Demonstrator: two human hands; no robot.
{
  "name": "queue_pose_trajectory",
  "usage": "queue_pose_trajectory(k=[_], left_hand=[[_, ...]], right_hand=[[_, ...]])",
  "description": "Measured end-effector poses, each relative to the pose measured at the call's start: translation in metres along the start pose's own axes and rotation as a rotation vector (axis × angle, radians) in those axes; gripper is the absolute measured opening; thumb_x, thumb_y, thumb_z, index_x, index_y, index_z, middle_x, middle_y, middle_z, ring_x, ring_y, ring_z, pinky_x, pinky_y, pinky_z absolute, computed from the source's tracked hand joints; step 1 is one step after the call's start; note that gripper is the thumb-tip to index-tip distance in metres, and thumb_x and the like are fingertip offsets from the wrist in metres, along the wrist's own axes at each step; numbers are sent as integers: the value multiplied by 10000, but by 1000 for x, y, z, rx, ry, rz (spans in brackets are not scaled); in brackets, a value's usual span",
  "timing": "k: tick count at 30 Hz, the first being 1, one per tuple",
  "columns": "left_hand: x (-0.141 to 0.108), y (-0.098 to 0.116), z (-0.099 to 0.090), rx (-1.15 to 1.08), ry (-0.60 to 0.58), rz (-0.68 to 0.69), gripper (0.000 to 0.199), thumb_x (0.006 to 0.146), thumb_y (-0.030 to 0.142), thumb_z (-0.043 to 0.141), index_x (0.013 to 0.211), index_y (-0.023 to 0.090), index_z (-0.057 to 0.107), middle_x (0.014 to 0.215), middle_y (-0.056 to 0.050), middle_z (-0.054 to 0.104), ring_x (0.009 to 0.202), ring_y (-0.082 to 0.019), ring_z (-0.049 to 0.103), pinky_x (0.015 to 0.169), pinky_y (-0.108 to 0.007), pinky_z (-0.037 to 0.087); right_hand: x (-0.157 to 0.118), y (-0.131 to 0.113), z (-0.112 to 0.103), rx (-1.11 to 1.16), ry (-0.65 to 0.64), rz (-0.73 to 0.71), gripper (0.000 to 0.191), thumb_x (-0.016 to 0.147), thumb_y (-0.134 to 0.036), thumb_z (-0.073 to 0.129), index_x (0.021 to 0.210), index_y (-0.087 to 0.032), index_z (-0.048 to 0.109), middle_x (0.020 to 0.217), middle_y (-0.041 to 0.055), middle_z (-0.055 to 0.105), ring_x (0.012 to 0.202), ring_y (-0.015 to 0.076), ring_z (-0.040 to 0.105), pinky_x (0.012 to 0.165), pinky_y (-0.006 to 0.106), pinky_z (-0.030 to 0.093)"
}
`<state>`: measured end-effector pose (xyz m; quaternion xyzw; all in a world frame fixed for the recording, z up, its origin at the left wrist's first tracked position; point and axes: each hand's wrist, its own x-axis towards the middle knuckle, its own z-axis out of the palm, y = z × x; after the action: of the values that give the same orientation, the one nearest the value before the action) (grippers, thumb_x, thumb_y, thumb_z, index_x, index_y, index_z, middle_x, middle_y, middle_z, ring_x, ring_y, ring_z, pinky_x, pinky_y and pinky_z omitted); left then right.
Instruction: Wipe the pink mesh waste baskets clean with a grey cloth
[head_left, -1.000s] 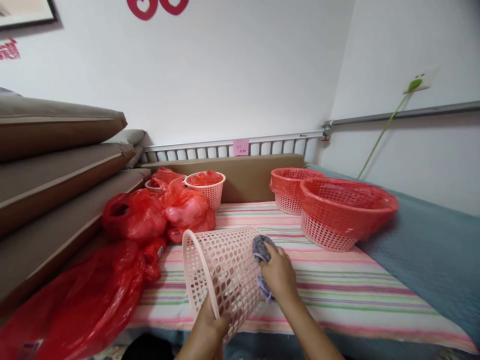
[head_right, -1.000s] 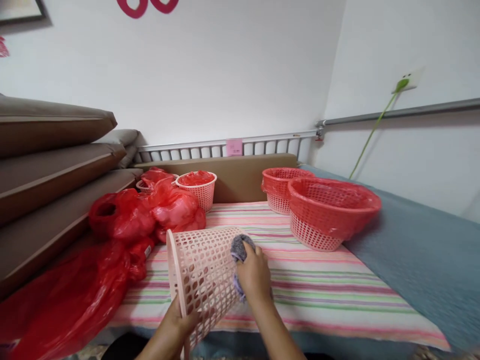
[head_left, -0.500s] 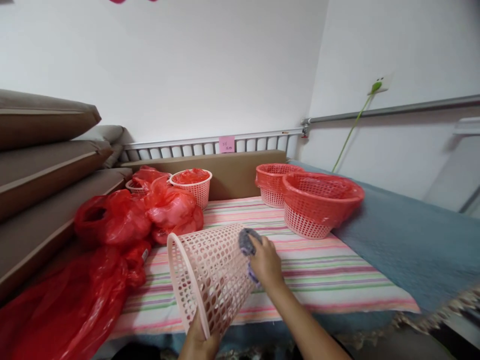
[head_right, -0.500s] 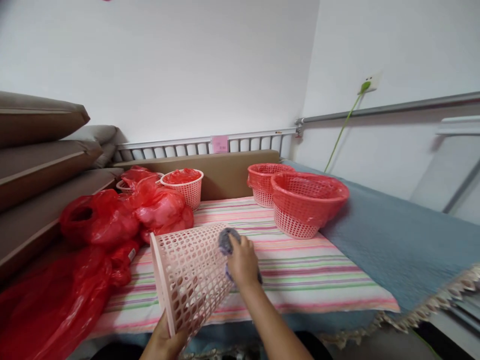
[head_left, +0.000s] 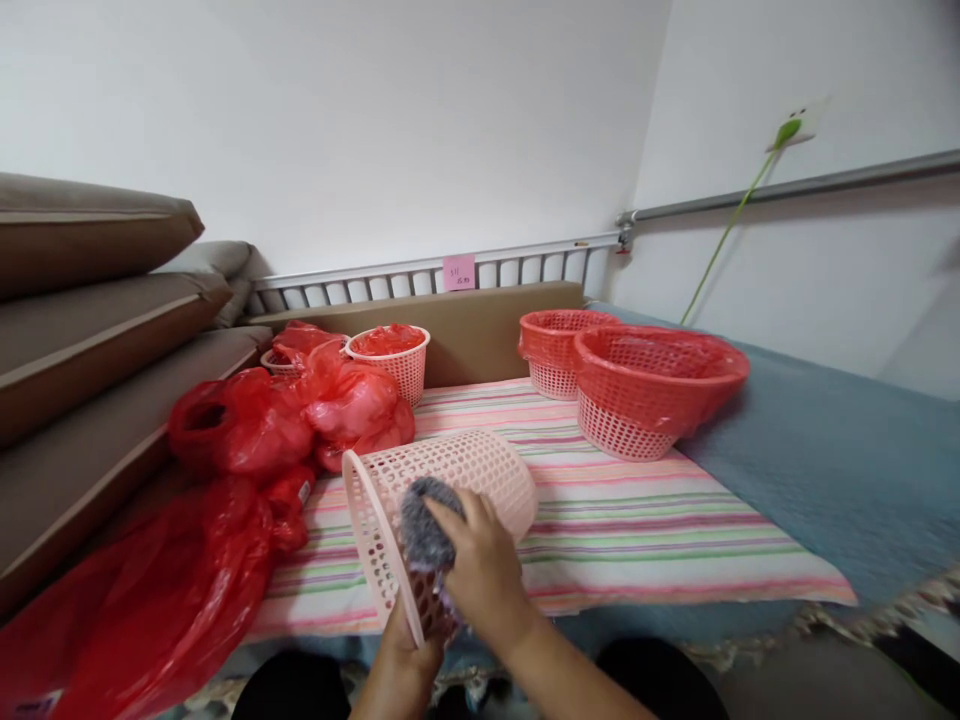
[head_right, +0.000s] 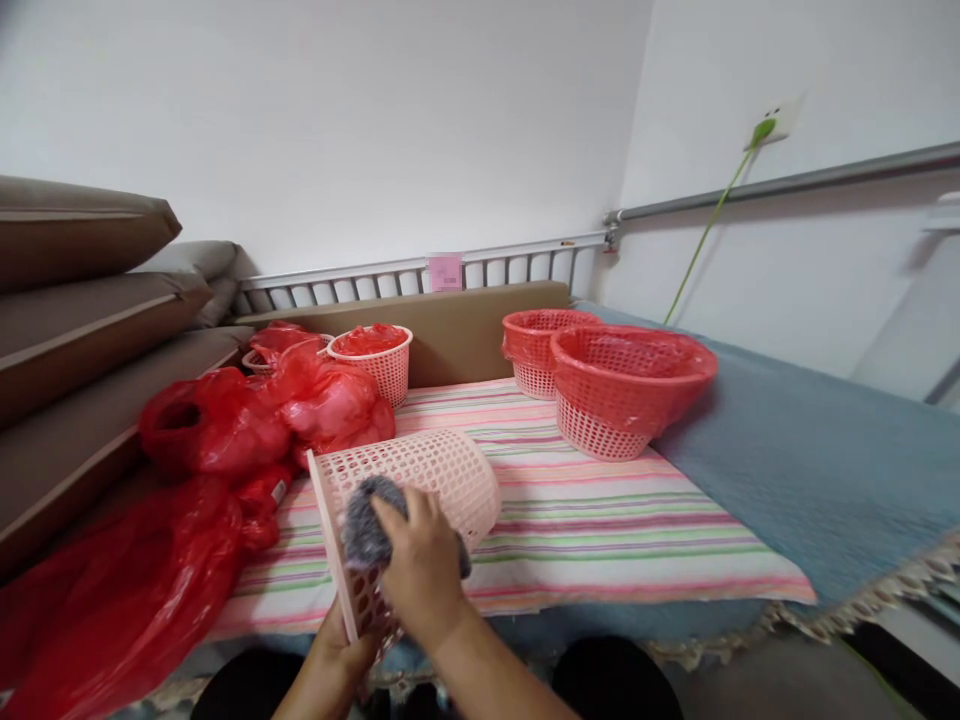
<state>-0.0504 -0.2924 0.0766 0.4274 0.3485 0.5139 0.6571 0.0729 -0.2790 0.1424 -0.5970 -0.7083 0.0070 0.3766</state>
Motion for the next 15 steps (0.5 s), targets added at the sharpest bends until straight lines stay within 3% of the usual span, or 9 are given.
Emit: queue_pose_trajectory(k=[4,6,11,15], left_hand=[[2,-14,-2,-23,-71,-19,882,654,380,779,1405,304,321,1446,-141,415,1214,-343,513,1025,-465,397],[3,-14,0,6,-113,-19,955,657,384,779,1439,306,237,1457,-158,392,1216,-344,511,1039,-473,382],[9,24,15,-10,-10,21,954,631,263,783,1433,247,267,1413,-170,455,1216,-352,509,1054,-486,363],[14,51,27,-125,-82,-41,929,597,98,697,1422,220,290,1432,-166,428,1247,-367,468,992,-495,424]], right_hand=[[26,72,-6,-204,70,306,523,723,-78,525,1226,-211,583,1078,116,556,1016,278,485,857,366,425],[30,91,-7,-245,90,344,506,735,-110,548,1233,-201,575,1059,112,560,1019,281,484,853,356,422],[21,91,-3,-232,79,306,511,743,-115,559,1244,-212,559,1151,104,548,1049,272,486,888,344,405],[22,94,-4,-174,51,388,535,745,-130,547,1274,-207,524,1155,110,556,1051,286,506,878,372,418]])
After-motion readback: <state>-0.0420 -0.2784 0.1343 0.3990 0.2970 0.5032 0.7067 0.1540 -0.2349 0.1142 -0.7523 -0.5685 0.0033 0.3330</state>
